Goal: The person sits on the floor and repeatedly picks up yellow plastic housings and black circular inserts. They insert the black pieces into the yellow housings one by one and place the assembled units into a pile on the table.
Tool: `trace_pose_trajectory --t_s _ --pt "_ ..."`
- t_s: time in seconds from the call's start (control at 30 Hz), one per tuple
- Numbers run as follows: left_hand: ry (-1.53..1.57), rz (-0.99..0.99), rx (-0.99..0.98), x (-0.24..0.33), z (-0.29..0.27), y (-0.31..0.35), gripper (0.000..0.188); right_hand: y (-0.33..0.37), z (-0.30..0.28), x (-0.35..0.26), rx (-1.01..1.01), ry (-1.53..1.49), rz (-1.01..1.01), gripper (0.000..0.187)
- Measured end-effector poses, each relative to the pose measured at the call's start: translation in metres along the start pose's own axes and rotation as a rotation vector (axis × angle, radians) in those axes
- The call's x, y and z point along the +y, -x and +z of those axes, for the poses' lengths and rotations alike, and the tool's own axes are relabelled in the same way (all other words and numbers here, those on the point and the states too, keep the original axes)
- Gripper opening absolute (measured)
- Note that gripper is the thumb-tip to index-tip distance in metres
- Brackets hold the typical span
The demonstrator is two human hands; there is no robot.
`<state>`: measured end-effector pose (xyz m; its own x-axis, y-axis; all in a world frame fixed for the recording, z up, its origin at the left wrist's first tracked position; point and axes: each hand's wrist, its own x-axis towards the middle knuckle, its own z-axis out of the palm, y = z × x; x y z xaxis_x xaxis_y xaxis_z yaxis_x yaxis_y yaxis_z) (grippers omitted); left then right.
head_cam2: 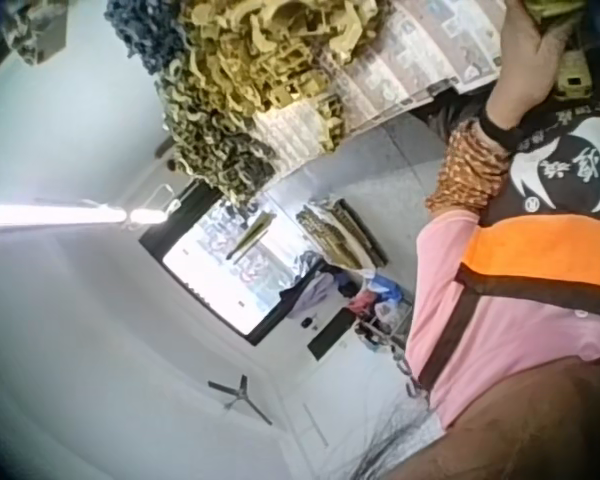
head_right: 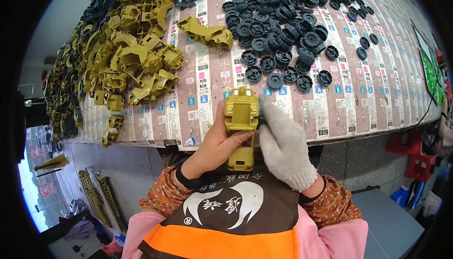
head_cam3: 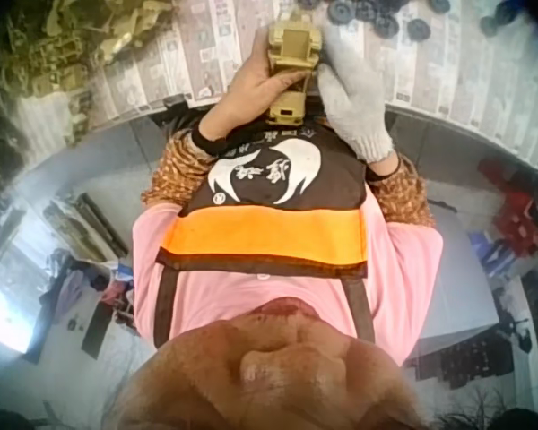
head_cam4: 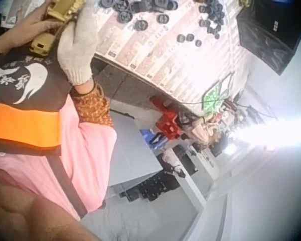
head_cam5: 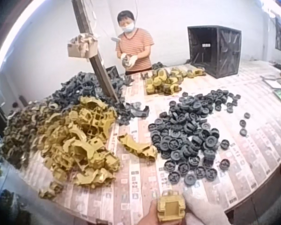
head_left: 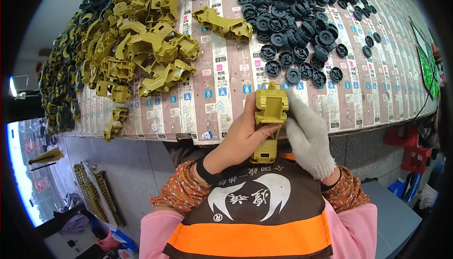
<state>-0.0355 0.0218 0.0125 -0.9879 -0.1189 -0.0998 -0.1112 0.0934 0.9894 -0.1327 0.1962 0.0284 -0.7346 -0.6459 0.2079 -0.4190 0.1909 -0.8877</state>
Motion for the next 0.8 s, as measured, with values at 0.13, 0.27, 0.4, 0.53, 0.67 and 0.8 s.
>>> trace_pose_trajectory --t_s 0.13,0.27,0.4,0.53,0.67,0.8 --pt "-0.140 -0.085 -0.099 -0.002 0.000 0.000 0.068 0.008 0.001 -0.001 -0.080 0.123 0.086 0.053" --pt "-0.178 -0.078 -0.123 0.008 0.006 -0.004 0.068 0.007 -0.008 0.000 -0.072 0.077 0.094 0.053" --pt "-0.184 -0.035 -0.183 0.004 0.009 -0.007 0.067 0.007 -0.023 -0.013 -0.116 0.010 0.186 0.050" --pt "-0.011 -0.064 -0.239 -0.002 0.010 -0.015 0.073 0.002 -0.030 -0.016 -0.119 0.147 0.227 0.036" --pt "0.266 -0.068 -0.128 -0.003 0.020 -0.021 0.077 -0.031 -0.053 0.012 0.024 0.319 0.269 0.016" --pt "0.595 -0.216 0.046 -0.003 0.007 -0.020 0.077 -0.052 -0.067 0.031 0.106 0.851 0.147 0.020"
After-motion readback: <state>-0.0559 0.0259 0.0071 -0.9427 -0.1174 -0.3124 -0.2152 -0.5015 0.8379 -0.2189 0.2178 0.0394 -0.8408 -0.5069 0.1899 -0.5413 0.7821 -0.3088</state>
